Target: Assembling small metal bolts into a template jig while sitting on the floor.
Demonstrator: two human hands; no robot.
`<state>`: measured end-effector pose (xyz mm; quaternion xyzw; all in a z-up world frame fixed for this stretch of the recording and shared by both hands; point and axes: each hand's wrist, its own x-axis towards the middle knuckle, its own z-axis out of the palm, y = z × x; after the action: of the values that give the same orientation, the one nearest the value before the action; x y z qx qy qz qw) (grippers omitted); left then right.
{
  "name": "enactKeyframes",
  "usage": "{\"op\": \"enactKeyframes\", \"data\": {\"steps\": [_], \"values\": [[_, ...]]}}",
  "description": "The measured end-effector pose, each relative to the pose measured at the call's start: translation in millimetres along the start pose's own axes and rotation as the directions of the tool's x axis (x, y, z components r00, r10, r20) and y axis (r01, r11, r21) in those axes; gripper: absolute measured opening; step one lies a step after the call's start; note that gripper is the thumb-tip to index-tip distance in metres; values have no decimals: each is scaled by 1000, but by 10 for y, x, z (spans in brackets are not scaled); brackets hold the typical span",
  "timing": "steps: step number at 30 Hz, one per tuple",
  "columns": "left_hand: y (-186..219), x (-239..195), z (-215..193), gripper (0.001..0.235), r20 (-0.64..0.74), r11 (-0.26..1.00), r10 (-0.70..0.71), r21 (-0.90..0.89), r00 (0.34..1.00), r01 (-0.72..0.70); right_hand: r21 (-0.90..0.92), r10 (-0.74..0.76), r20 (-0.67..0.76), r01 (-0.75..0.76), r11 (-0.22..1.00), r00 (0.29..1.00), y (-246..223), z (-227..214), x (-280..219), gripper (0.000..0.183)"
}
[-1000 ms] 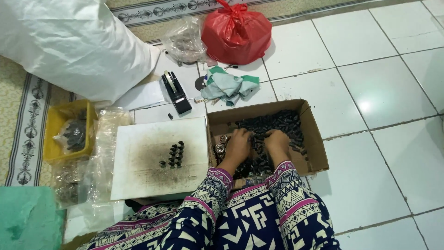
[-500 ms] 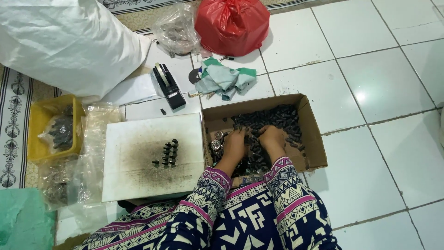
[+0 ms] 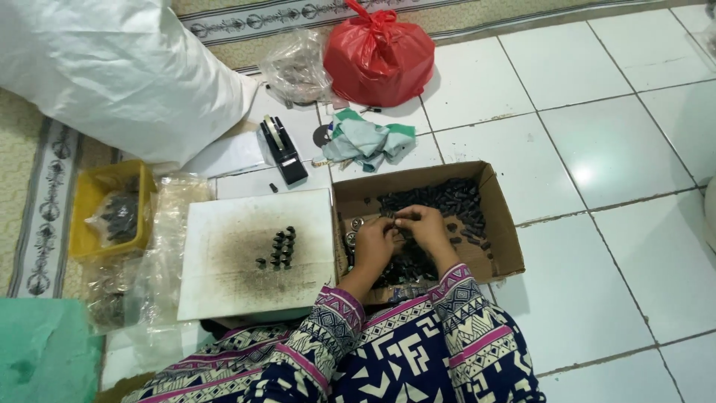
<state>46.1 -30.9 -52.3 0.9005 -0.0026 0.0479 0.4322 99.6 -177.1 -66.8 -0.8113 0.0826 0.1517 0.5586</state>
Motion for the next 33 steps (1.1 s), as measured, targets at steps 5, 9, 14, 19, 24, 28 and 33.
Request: {"op": "enactKeyframes", "data": {"steps": [5,9,14,19,24,28,33], "values": [[278,-275,-506,17,-68,999,7,-41,998,-10,375,40,116,-81,923,992,-123,-5,-234,47],[386,-549,-815,18,-82,961,-128,-256,988,103,505,-29,159,-56,862,987,-304,135,-508,54],[135,-896,-1072,22,-79,844,-325,-474,942,251,476,-124,137,44,878,983,-727,364,-1088,51],[18,-1242,-1331,21,-118,772,-376,-588,919,241,385,-250,107,192,903,962,-851,719,-1471,42],[8,-1544,-1563,17,-154,744,-440,-615,885,263,204,-396,110,370,907,911,-952,936,-1784,37],[-144,-1748,-1636,20,-181,757,-467,-589,866,285,139,-482,157,464,875,862,-1036,1061,-1988,37],[-305,-1917,-1622,19,-182,775,-448,-567,875,278,-55,-532,271,565,823,802,-1151,1127,-2196,38]]}}
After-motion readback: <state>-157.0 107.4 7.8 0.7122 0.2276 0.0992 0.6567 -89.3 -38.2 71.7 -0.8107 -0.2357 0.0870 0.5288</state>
